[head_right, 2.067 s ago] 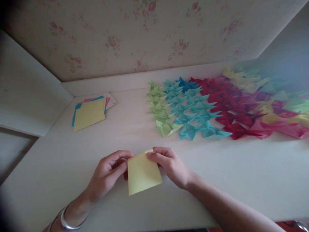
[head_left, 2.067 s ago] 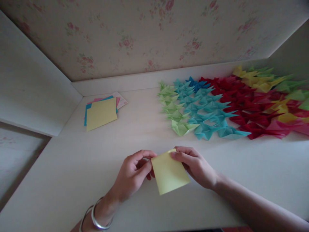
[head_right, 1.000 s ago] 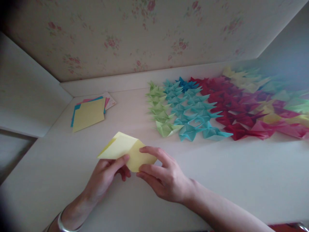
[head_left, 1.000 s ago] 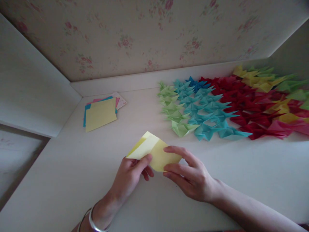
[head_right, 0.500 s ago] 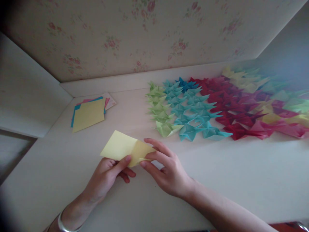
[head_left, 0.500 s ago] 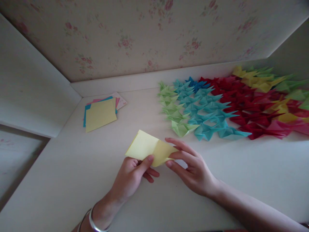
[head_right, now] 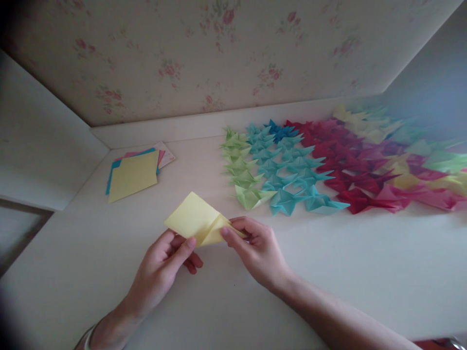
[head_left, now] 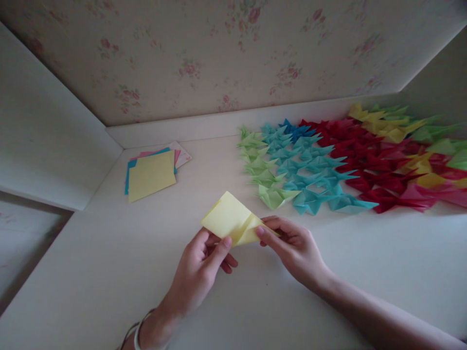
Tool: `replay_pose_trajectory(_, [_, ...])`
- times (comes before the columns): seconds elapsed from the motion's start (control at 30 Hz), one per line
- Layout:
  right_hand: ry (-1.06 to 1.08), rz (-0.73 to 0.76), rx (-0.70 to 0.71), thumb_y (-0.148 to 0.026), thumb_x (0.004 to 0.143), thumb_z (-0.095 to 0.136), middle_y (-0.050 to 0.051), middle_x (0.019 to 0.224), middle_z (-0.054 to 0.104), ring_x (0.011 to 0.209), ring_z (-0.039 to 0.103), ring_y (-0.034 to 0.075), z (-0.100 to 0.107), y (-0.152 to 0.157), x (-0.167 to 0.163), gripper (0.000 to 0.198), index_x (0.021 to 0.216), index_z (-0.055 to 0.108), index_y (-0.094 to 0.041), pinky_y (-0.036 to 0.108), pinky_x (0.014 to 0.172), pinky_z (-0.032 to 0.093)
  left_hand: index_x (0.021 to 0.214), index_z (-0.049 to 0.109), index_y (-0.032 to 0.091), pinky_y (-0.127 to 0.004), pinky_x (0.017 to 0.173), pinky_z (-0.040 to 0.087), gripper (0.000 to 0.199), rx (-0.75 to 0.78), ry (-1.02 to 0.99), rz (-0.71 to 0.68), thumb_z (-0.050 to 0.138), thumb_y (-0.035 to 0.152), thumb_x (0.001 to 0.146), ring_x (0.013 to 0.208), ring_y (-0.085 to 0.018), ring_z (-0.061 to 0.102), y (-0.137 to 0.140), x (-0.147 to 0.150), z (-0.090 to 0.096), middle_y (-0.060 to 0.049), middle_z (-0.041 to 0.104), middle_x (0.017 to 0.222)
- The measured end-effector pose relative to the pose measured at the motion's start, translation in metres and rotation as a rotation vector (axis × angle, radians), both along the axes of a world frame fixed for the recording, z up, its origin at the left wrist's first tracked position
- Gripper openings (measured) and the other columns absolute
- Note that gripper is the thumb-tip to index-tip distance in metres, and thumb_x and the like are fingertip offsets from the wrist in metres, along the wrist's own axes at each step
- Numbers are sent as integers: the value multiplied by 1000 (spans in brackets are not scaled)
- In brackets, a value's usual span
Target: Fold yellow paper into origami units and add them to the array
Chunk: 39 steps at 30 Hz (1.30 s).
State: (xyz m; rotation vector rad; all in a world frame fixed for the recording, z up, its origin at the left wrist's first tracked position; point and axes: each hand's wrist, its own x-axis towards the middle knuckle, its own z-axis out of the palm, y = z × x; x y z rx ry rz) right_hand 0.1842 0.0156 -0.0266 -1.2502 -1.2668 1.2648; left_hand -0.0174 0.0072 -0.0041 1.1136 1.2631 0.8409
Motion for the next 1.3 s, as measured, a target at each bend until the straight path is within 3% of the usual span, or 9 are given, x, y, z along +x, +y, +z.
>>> replay_pose_trajectory(0.1, [34,-38,-54,-44,85,70,4,73,71,65,64,15,2,1,0,27,84,73,-17,24,58,51,95,40,25,-25,58,57,29,65,-103,81,67,30,89,67,-16,72,-4,1,-2,3,69,80])
replay_pose_trajectory(0.17, [57,-51,-72,-44,83,71,4,70,71,64,65,16,2,0,1,28,83,73,-17,24,58,51,91,38,25,-26,61,58,31,97,-81,67,69,27,87,71,-16,73,-7,1,-4,2,70,86])
replay_pose_trajectory(0.3, [59,-41,-91,-44,84,71,4,71,72,64,66,17,2,-2,1,27,83,73,-17,25,58,51,103,57,22,-27,64,60,18,122,66,-41,66,30,89,71,-19,74,-9,1,-5,-2,74,80])
replay_pose_trajectory(0.4, [52,-42,-102,-44,84,71,4,70,72,64,66,17,1,-3,1,27,82,72,-17,25,58,52,96,70,20,-27,64,59,13,179,187,-54,65,31,89,68,-19,74,-7,0,-3,-5,77,79])
replay_pose_trajectory(0.57, [131,-58,-95,-42,81,75,2,70,70,63,66,15,3,-2,-3,25,78,68,-18,23,58,55,92,74,22,-26,68,57,11,238,256,-42,67,29,88,72,-20,73,-4,-1,-2,-4,77,79])
replay_pose_trajectory(1.03, [215,-87,-133,-42,76,79,0,68,65,62,64,13,3,1,-7,29,78,62,-18,23,56,58,97,68,21,-24,70,57,17,72,36,47,73,27,82,75,-18,73,-2,1,-4,-2,76,80])
replay_pose_trajectory(1.3, [234,-96,-185,-43,74,80,0,69,66,63,64,13,5,0,-7,31,79,61,-18,22,55,57,99,68,21,-25,69,57,19,81,62,35,72,28,82,74,-18,72,-1,2,-5,-2,76,78])
